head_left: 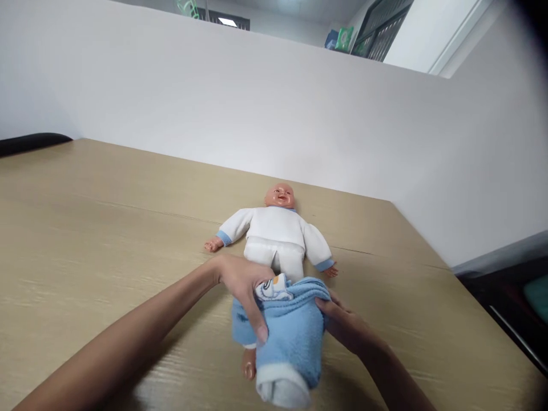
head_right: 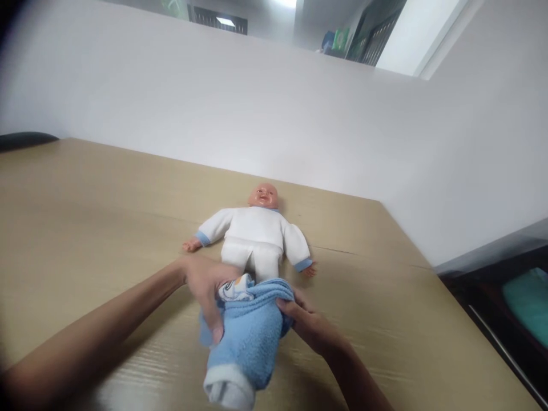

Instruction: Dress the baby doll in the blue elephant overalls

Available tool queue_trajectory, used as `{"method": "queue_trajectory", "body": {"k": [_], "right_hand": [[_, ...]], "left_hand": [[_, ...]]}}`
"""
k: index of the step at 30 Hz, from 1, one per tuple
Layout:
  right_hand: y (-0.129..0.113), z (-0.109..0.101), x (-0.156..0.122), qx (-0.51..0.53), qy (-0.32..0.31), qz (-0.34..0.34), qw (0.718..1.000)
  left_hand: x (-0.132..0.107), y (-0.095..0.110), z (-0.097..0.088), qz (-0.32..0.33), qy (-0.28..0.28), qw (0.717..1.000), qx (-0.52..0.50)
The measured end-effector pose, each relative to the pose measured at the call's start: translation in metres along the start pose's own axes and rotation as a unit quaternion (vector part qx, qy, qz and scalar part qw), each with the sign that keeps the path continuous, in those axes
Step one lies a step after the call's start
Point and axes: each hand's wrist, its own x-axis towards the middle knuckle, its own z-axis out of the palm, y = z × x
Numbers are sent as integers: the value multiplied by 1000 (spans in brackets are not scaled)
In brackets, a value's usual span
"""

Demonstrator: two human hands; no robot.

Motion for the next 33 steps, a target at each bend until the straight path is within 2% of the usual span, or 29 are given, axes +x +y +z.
{"method": "queue_trajectory", "body": {"k": [3,5,7,9,13,15,17,18,21,23,25,29,31,33], "right_hand": [[-14,8,-5,-66,-107,-11,992],[-24,14,-11,-80,-215,-12,973],[-27,17,-15,-72,-284,-1,956],[-22,17,-15,-63,-262,2,963],[-6,15,-8,-1,-82,-23,996],[-4,19,-5,32,-39,-21,999],[-10,26,-5,37,-45,-18,998],[-15,30,-7,25,-69,-26,997],[-33,40,-14,-24,-179,-54,982],[-43,45,-20,-56,-210,-63,974],[-47,47,-23,-81,-159,-87,980],[-41,51,-24,-84,40,-153,984],[-37,57,-27,-69,111,-145,981],[-32,70,-36,-75,169,-125,975]], "left_hand": [[1,-4,-2,-16,-14,1000,5],[3,-3,-3,2,-10,1000,-6],[3,-2,-4,23,-23,999,-12],[2,-2,-4,28,-34,999,-19],[0,-6,-4,16,-27,998,-62],[0,-9,-4,19,-31,995,-93],[1,-11,-3,24,-49,992,-116],[1,-11,-3,23,-48,991,-121],[1,-11,-1,15,-5,994,-113],[0,-10,0,18,20,993,-115],[-1,-7,1,27,22,992,-119],[-1,3,3,43,18,993,-109],[1,7,6,37,44,992,-114],[4,8,10,19,94,990,-102]]}}
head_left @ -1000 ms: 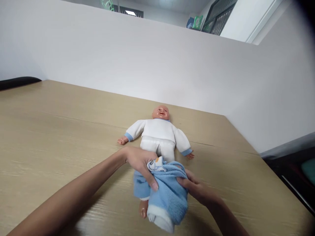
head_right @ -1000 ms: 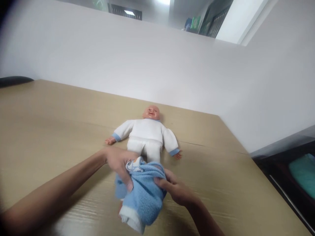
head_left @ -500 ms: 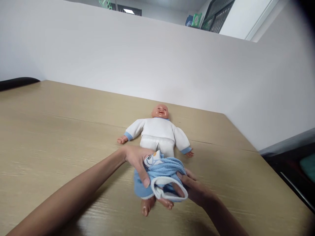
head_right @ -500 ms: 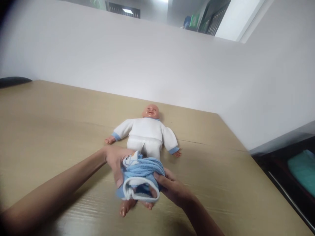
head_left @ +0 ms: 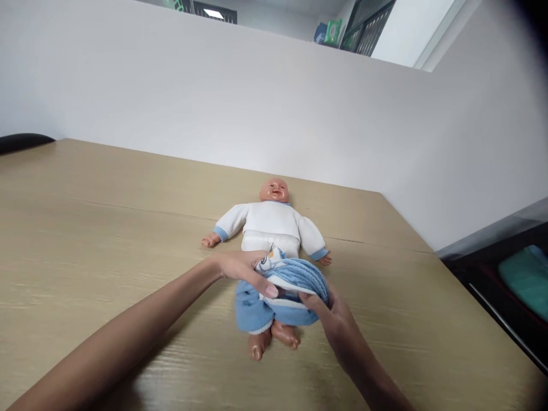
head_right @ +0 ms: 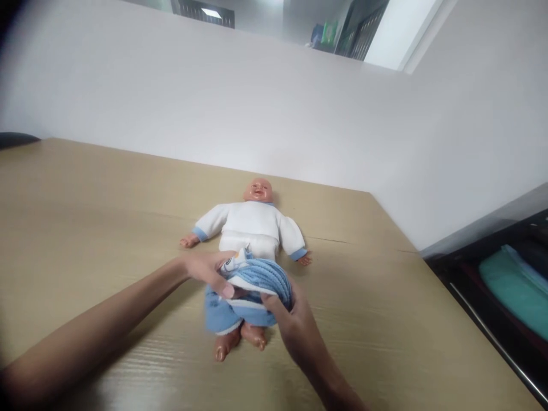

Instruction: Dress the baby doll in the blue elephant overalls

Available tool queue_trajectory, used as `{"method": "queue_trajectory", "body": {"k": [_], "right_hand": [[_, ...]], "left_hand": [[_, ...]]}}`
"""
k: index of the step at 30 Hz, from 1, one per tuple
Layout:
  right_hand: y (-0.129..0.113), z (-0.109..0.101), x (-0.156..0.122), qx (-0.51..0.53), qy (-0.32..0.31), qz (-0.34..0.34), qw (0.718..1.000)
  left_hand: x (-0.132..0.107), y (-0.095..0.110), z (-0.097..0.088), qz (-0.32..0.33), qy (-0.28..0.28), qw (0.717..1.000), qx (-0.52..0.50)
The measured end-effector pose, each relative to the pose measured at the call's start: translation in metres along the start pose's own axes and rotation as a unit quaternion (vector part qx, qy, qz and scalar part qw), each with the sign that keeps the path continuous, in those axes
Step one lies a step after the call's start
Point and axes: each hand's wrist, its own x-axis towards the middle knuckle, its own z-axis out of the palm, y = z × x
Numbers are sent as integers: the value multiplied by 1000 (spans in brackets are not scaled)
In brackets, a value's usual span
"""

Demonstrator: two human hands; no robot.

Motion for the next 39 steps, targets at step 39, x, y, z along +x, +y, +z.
{"method": "queue_trajectory", "body": {"k": [39], "right_hand": [[112,28,-77,-76,165,80,980]], "left_hand": [[14,-28,37,-25,72,946,316]]}}
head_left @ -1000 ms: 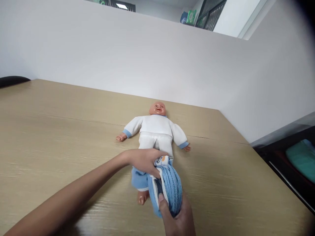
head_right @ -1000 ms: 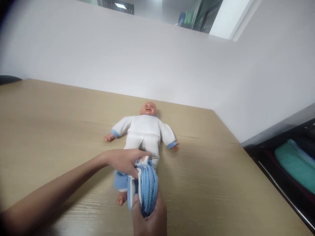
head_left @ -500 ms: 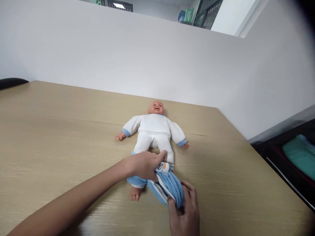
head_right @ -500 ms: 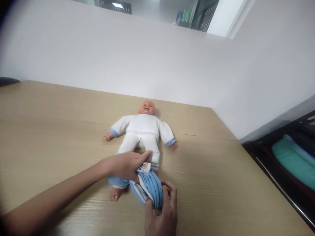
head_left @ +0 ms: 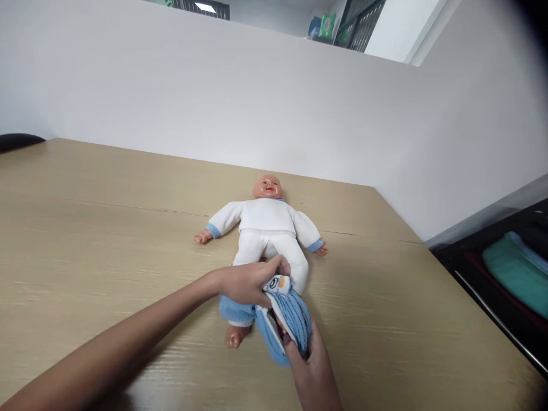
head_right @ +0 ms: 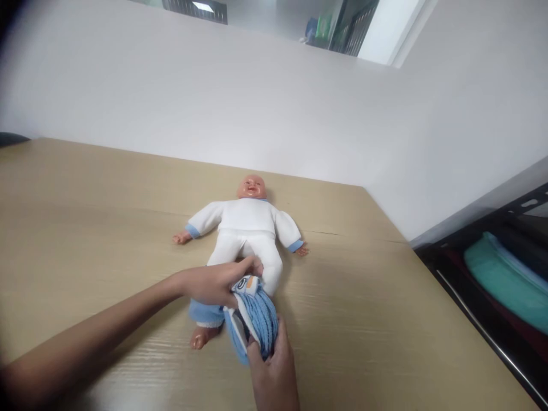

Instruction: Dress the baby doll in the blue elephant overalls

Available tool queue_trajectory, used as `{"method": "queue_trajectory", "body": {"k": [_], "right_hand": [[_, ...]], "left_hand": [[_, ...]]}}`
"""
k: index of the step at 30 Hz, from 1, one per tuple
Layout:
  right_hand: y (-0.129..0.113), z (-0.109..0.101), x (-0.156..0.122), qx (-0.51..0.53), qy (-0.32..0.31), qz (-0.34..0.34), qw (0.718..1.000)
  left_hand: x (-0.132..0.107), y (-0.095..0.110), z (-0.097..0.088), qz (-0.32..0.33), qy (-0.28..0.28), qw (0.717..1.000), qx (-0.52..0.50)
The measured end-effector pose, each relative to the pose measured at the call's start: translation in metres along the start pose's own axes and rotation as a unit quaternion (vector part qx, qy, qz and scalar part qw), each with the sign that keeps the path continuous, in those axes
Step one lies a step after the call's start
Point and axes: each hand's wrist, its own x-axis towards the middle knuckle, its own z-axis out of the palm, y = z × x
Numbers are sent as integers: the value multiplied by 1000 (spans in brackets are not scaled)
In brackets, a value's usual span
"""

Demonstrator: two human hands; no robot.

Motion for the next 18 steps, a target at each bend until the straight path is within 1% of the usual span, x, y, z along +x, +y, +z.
{"method": "queue_trajectory", "body": {"k": [2,4,6,9,11,12,15,18], "right_hand": [[-1,-5,0,-64,34,-8,997],[-7,-9,4,-69,32,-33,997],[-17,-12,8,-16,4,-69,997],[-29,-14,17,88,-42,-107,989],[-32,-16,23,122,-62,-125,983],[-32,-19,27,122,-70,-136,981],[-39,-31,40,53,-88,-184,978],[-59,-47,56,-65,-129,-238,960]], "left_hand": [[0,-1,2,13,6,1000,-10],[0,-2,4,16,12,1000,-13],[0,-1,5,20,20,999,-21],[-2,3,4,30,45,998,-39],[-5,7,1,29,59,997,-41],[-6,9,0,27,65,997,-43],[-13,12,-5,22,69,994,-84],[-19,13,-8,17,58,991,-122]]}}
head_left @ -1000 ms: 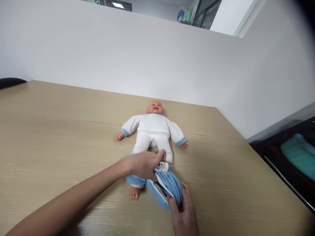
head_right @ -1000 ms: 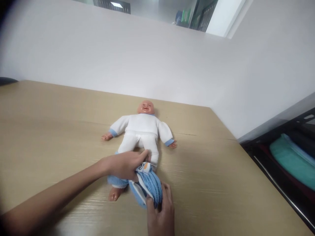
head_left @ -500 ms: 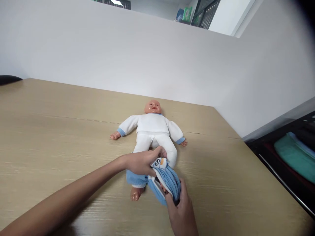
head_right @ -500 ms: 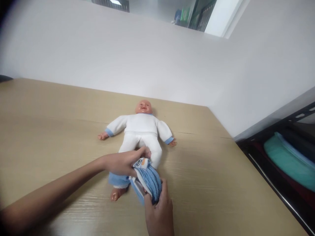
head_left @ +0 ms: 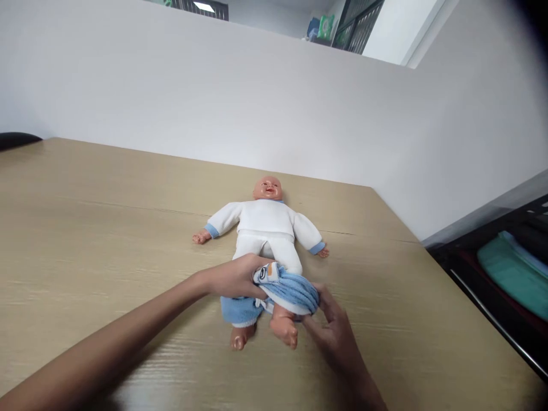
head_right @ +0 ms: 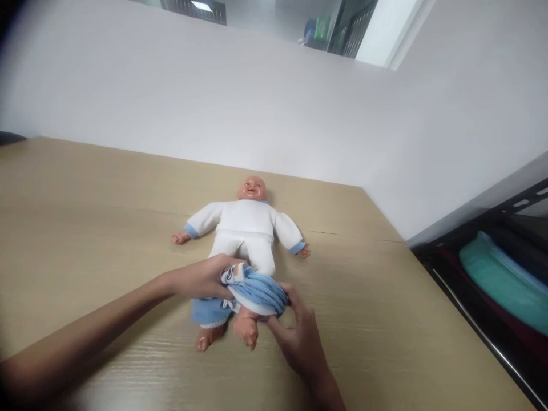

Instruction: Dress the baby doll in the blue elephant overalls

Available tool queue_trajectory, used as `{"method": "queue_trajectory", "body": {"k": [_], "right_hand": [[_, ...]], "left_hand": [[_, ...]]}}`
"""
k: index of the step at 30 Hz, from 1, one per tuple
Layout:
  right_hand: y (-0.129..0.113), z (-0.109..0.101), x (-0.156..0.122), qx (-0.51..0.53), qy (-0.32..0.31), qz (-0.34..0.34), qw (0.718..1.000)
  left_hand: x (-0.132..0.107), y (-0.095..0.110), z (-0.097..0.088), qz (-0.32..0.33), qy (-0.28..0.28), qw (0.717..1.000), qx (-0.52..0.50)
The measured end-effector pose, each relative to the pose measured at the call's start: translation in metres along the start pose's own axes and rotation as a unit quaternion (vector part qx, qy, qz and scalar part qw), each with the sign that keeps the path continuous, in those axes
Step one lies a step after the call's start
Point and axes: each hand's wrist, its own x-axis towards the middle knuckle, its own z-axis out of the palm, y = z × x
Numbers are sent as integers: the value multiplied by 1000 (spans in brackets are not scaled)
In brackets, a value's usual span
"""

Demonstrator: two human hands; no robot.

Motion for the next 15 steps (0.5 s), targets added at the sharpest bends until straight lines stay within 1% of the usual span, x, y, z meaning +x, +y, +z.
{"method": "queue_trajectory", "body": {"k": [2,4,6,8,10,12,15], "right_hand": [[-8,-15,14,-59,-61,-29,996],[-14,-27,25,-84,-114,-47,989],[-16,-34,33,-91,-151,-53,983],[-15,-36,37,-100,-175,-58,978],[-11,-37,40,-106,-194,-74,972],[-7,-37,45,-101,-211,-95,968],[-2,-40,59,-65,-250,-108,960]], "left_hand": [[-4,0,-3,4,9,999,40],[-10,0,-5,29,29,993,108],[-19,1,-8,57,53,984,160],[-32,0,-11,64,87,974,197],[-47,-1,-13,37,127,964,232],[-59,-4,-15,-3,151,957,248],[-68,-9,-18,-33,147,964,218]]}}
